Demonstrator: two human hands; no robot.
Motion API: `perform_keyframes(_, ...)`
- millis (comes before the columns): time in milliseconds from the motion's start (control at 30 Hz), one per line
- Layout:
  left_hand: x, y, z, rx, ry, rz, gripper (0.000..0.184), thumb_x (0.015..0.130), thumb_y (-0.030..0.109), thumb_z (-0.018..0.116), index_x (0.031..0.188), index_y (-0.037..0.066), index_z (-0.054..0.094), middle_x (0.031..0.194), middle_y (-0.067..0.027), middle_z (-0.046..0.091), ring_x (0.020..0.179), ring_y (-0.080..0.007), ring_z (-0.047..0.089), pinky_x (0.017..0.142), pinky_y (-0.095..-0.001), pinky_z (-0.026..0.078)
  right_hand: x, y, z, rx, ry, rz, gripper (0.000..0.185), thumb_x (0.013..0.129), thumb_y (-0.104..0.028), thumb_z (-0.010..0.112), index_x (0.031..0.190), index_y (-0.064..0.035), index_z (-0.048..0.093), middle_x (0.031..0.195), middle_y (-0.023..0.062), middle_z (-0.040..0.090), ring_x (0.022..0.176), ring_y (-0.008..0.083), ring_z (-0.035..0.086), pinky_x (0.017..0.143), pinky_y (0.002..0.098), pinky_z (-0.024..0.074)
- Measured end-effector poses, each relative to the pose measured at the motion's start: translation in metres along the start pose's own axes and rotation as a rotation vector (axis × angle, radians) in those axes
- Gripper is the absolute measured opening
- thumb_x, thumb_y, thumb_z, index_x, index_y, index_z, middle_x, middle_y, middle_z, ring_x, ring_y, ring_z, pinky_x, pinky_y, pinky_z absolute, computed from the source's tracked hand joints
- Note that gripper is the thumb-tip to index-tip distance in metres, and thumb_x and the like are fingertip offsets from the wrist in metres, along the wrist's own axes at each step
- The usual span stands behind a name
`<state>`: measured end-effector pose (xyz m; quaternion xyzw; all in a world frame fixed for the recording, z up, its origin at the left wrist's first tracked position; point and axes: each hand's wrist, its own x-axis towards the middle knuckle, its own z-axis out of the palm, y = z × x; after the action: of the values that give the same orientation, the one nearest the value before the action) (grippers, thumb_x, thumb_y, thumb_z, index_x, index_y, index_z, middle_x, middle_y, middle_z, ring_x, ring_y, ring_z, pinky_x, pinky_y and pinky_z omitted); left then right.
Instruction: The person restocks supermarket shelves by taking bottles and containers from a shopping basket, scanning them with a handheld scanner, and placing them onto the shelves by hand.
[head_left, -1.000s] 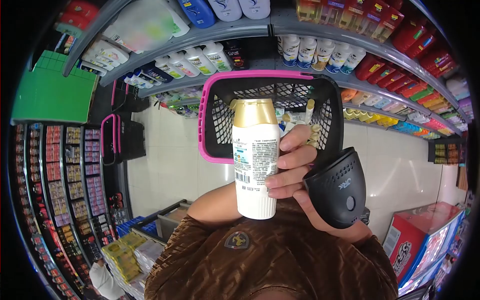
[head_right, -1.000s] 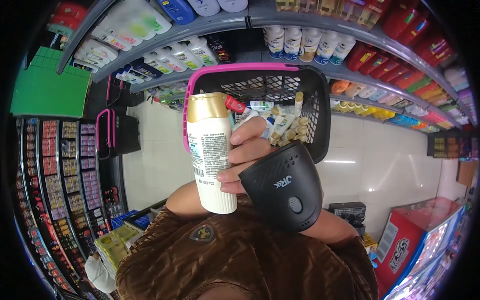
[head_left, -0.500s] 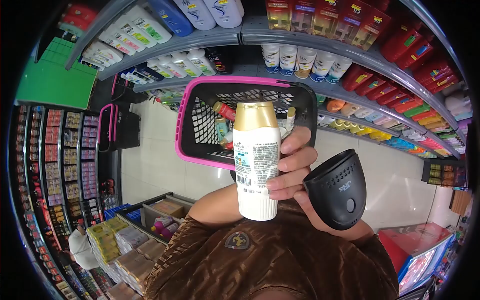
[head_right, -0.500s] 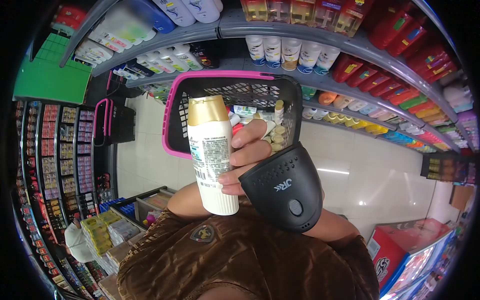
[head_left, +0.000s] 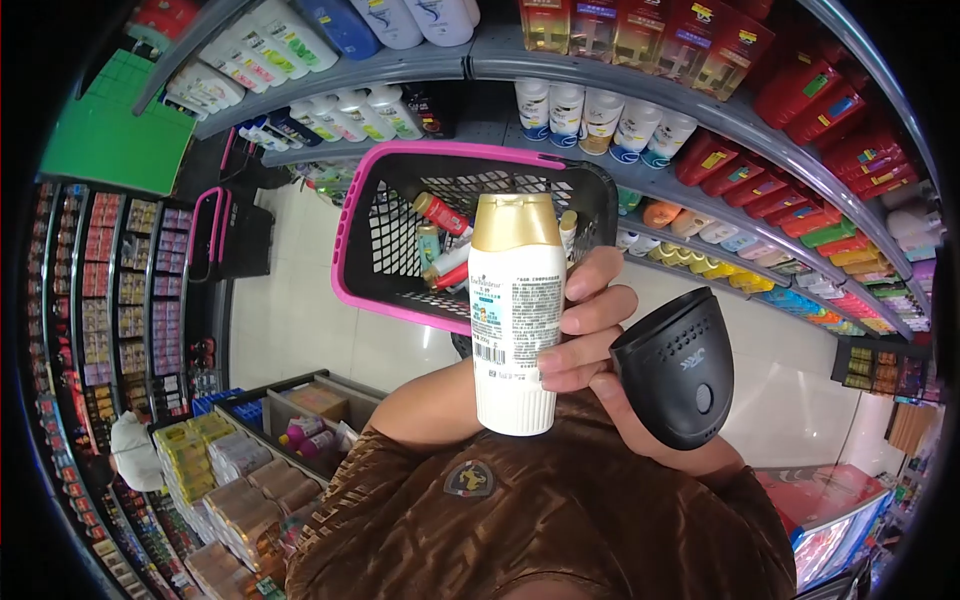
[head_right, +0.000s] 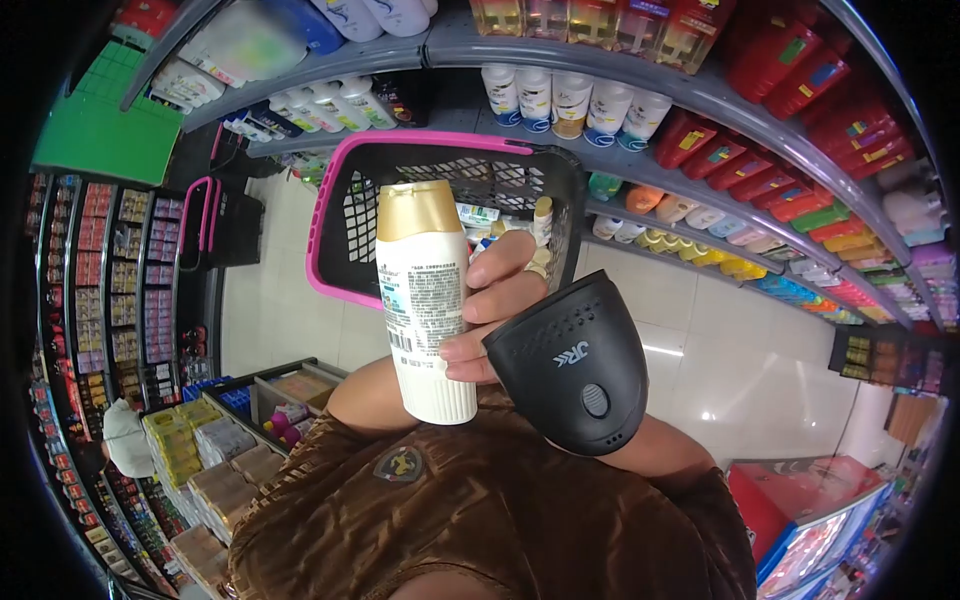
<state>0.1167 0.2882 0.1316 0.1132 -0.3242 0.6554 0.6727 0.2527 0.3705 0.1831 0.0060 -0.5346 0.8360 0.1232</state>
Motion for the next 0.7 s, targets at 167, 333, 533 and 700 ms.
perform_keyframes(167, -0.001, -0.001, -0.001, -0.005, -0.015, 0.001, 0.035, 0.1, 0.035, 0.06, 0.101, 0.004, 0.043, 0.093, -0.0102, 0.049, 0.069, -0.0252, 0.061, 0.058, -0.0386, 0.057, 0.0, -0.001, 0.002, 0.002, -0.007, 0.0, 0.042, 0.105, -0.025, 0.034, 0.126, 0.007, 0.051, 0.122, 0.0155, 0.06, 0.101, 0.0235, 0.07, 0.09, 0.0341, 0.0579)
perform_keyframes(333, -0.002, 0.002, 0.001, -0.015, -0.009, -0.015, 0.035, 0.1, 0.035, 0.06, 0.101, 0.004, 0.043, 0.094, -0.0102, 0.049, 0.07, -0.0253, 0.062, 0.059, -0.0385, 0.057, -0.001, 0.0, 0.006, -0.003, -0.004, -0.003, 0.043, 0.105, -0.026, 0.033, 0.126, 0.0072, 0.051, 0.122, 0.0156, 0.06, 0.101, 0.0236, 0.07, 0.09, 0.0342, 0.0579)
perform_keyframes(533, -0.006, 0.001, 0.003, -0.037, 0.002, -0.031, 0.033, 0.101, 0.034, 0.059, 0.101, 0.004, 0.043, 0.094, -0.0107, 0.049, 0.07, -0.0258, 0.062, 0.06, -0.0389, 0.058, -0.004, 0.001, 0.011, -0.01, 0.007, -0.009, 0.045, 0.106, -0.028, 0.032, 0.126, 0.0075, 0.051, 0.122, 0.0158, 0.06, 0.101, 0.0237, 0.07, 0.09, 0.0343, 0.0579)
perform_keyframes(700, -0.006, -0.002, 0.004, -0.041, 0.018, -0.034, 0.035, 0.101, 0.034, 0.059, 0.1, 0.003, 0.043, 0.093, -0.0108, 0.049, 0.069, -0.0258, 0.061, 0.058, -0.0395, 0.056, -0.01, 0.002, 0.011, -0.011, 0.023, -0.017, 0.046, 0.106, -0.029, 0.031, 0.126, 0.0077, 0.051, 0.122, 0.0159, 0.059, 0.101, 0.0238, 0.07, 0.09, 0.0344, 0.0579)
